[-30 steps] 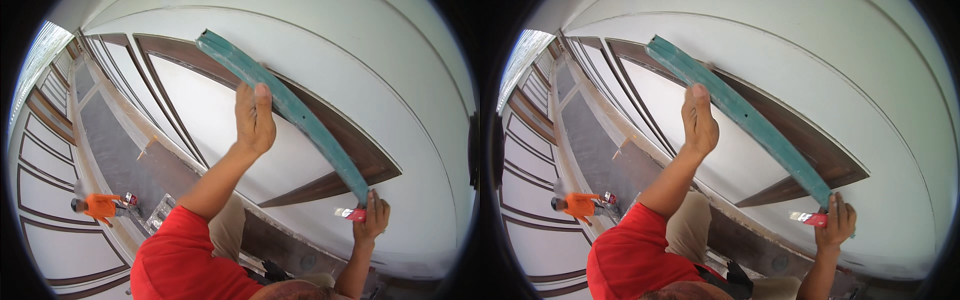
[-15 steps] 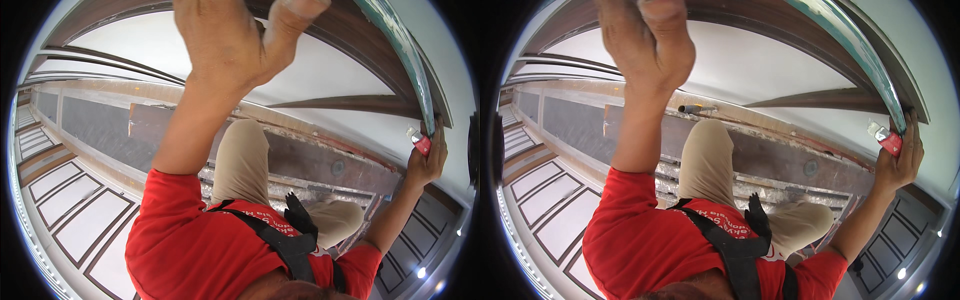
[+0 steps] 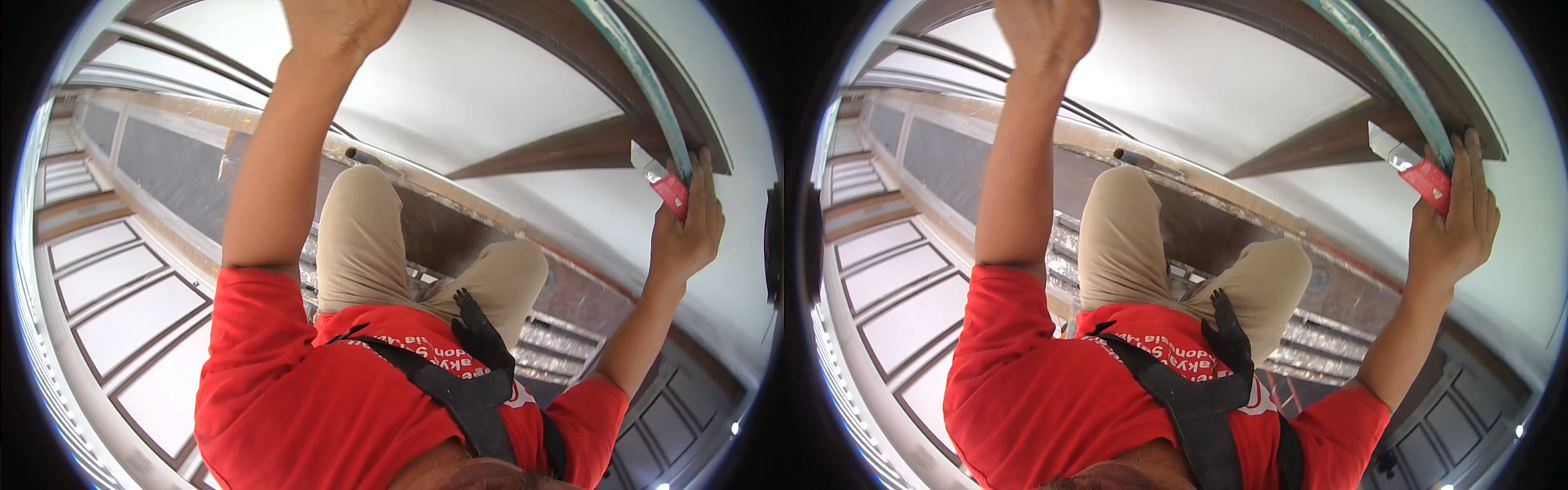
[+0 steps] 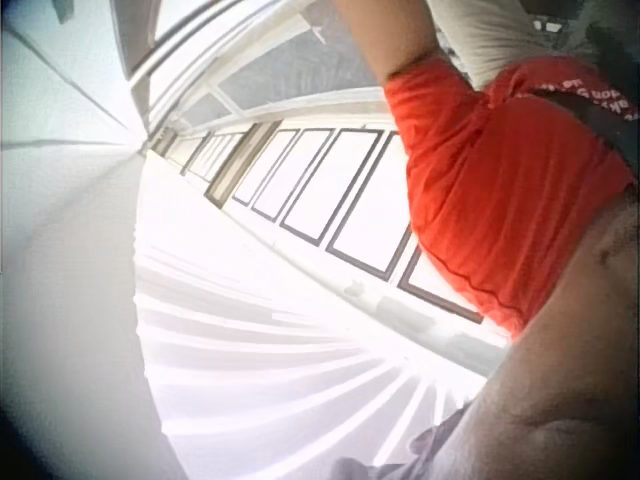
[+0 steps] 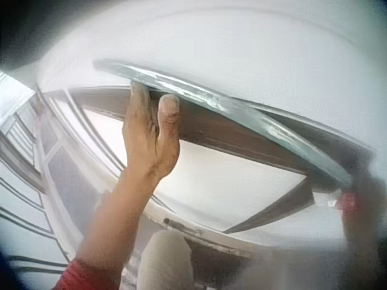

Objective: The person is installing a decorative trim piece on a ceiling. They first smooth the surface with a sanding block, then apply a strip of putty along the trim's edge using a utility knife. Finally, they use the knife to scrape and smooth the putty into a clean line.

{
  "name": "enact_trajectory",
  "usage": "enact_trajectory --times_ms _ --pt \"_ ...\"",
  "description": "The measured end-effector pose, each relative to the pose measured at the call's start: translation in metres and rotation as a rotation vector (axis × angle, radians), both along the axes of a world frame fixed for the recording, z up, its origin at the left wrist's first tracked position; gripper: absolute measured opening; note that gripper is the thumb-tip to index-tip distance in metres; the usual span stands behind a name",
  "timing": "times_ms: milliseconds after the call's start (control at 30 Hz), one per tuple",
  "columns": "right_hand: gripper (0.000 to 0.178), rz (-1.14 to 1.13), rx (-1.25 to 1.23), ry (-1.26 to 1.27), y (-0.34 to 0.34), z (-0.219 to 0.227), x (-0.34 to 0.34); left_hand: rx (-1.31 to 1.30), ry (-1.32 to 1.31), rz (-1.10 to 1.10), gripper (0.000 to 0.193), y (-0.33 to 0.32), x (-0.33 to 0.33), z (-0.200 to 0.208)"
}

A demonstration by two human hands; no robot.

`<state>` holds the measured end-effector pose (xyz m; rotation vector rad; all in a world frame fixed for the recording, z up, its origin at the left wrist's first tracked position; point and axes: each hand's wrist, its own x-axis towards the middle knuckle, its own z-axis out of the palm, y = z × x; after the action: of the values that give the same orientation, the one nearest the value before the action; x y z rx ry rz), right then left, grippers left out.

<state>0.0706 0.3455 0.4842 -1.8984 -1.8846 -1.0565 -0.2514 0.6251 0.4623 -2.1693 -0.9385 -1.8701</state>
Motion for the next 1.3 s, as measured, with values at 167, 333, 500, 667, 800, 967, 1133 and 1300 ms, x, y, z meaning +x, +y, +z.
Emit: enact_trajectory --times_ms 167,333,500,667,800,967,1133,1300 --pt "0.046 0.014 -0.001 0.012 -0.003 -0.002 -0.001 0.011 0.081 -0.03 0.093 -0.022 -0.001 0.017" --pt "0.045 -0.028 -0.064 0.112 -0.004 -0.001 -0.009 -0.185 0.111 0.001 0.097 -0.038 -0.007 0.027" --pt "0.053 0.018 -0.036 0.133 -0.005 -0.011 -0.001 -0.209 0.156 -0.054 0.105 -0.033 -0.02 0.026" --pt "0.054 0.03 -0.009 0.12 -0.005 -0.012 -0.002 -0.176 0.108 -0.109 0.101 -0.037 -0.018 0.029" --pt "0.051 -0.035 -0.033 0.158 -0.005 -0.01 -0.01 -0.068 0.148 -0.064 0.1 -0.03 -0.024 0.032" --pt "0.05 -0.102 -0.083 0.156 -0.008 -0.003 -0.012 -0.277 0.247 0.064 0.103 -0.038 -0.028 0.026" --pt "0.048 -0.209 -0.139 0.178 -0.009 0.003 -0.021 -0.06 0.119 -0.022 0.113 -0.027 -0.018 0.017" --pt "0.047 -0.158 -0.082 0.166 -0.013 0.0 -0.016 -0.191 -0.008 -0.094 0.111 -0.039 -0.008 0.013"
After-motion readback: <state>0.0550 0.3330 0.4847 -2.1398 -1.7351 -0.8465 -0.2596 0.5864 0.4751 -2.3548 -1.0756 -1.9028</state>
